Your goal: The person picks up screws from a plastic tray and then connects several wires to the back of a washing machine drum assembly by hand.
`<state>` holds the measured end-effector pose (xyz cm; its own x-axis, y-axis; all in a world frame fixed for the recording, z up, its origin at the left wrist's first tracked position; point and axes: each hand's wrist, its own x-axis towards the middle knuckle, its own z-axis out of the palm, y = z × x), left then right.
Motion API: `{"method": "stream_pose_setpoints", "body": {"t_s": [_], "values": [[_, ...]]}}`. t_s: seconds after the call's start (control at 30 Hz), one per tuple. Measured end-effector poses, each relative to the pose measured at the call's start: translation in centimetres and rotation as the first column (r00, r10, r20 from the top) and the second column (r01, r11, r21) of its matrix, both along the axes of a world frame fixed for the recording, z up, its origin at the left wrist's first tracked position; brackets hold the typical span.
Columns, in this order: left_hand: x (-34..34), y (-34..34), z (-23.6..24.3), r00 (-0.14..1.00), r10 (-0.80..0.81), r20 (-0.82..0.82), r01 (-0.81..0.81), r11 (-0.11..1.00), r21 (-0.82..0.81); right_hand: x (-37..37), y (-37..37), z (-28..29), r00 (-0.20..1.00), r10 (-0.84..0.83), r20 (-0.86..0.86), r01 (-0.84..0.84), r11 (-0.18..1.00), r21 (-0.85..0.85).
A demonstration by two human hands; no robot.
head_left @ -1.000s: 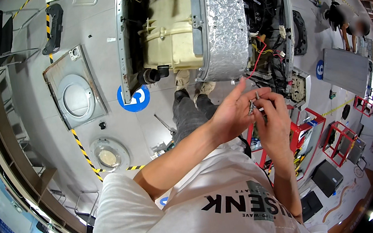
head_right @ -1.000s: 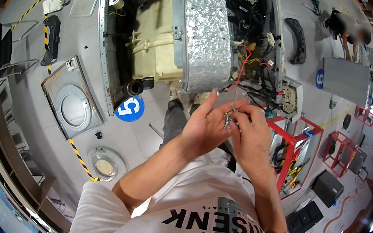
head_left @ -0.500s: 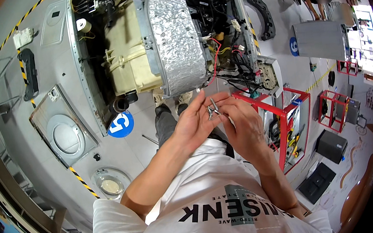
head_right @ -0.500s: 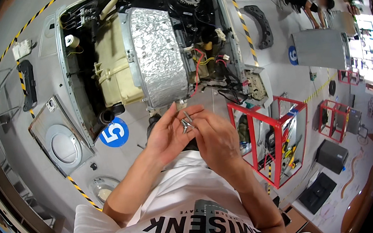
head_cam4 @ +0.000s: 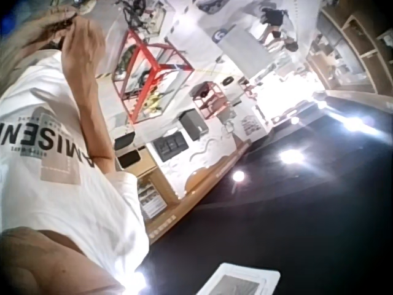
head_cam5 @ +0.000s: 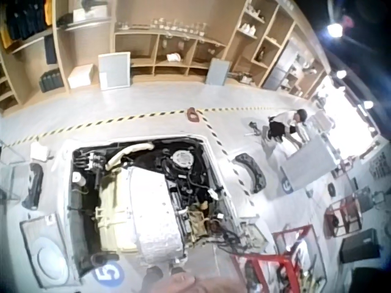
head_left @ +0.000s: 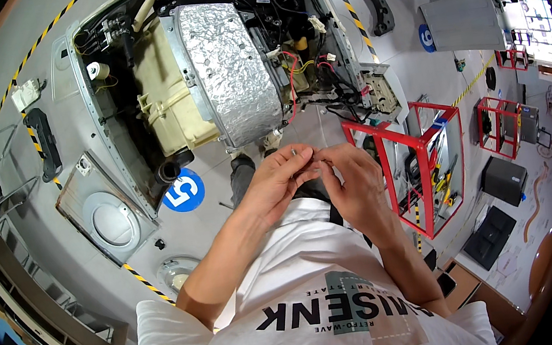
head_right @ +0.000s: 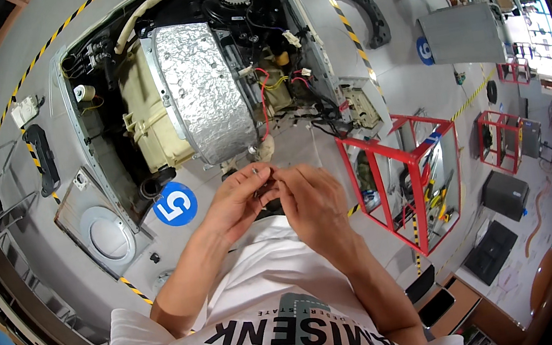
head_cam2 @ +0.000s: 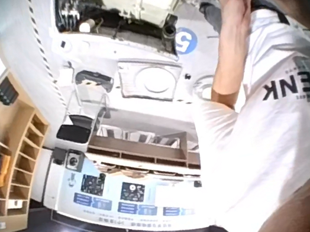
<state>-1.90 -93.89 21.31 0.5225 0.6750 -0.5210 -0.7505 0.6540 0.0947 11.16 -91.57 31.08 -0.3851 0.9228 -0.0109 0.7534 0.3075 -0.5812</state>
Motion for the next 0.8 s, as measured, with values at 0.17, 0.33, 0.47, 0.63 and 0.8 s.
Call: {"method": "stream_pose_setpoints", "body": {"t_s": [0.17,0.33,0.47,0.63,0.8], "values": [[0.18,0.50,0.29,1.000,-0.023,-0.002,0.023,1.000,-0.019,0.39,0.26,-0.17,0.999,-0.034,-0.037,0.034,0.999,-0.004],[0.44,0.48,0.11,0.999,-0.032,-0.025,0.031,0.999,-0.023,0.61,0.20,-0.39,0.994,-0.088,-0.063,0.085,0.995,-0.048],[0.64,0.62,-0.36,0.999,-0.040,-0.004,0.040,0.999,-0.009,0.53,0.24,-0.54,0.994,-0.097,-0.051,0.094,0.994,-0.054],[0.83,0.73,-0.40,0.999,-0.049,0.000,0.049,0.998,-0.034,0.68,0.34,-0.53,0.996,-0.092,0.010,0.092,0.994,-0.066],[0.69,0.72,-0.18,0.998,0.056,0.036,-0.052,0.994,-0.092,0.63,0.43,-0.64,0.996,-0.094,0.003,0.094,0.994,-0.048]]}}
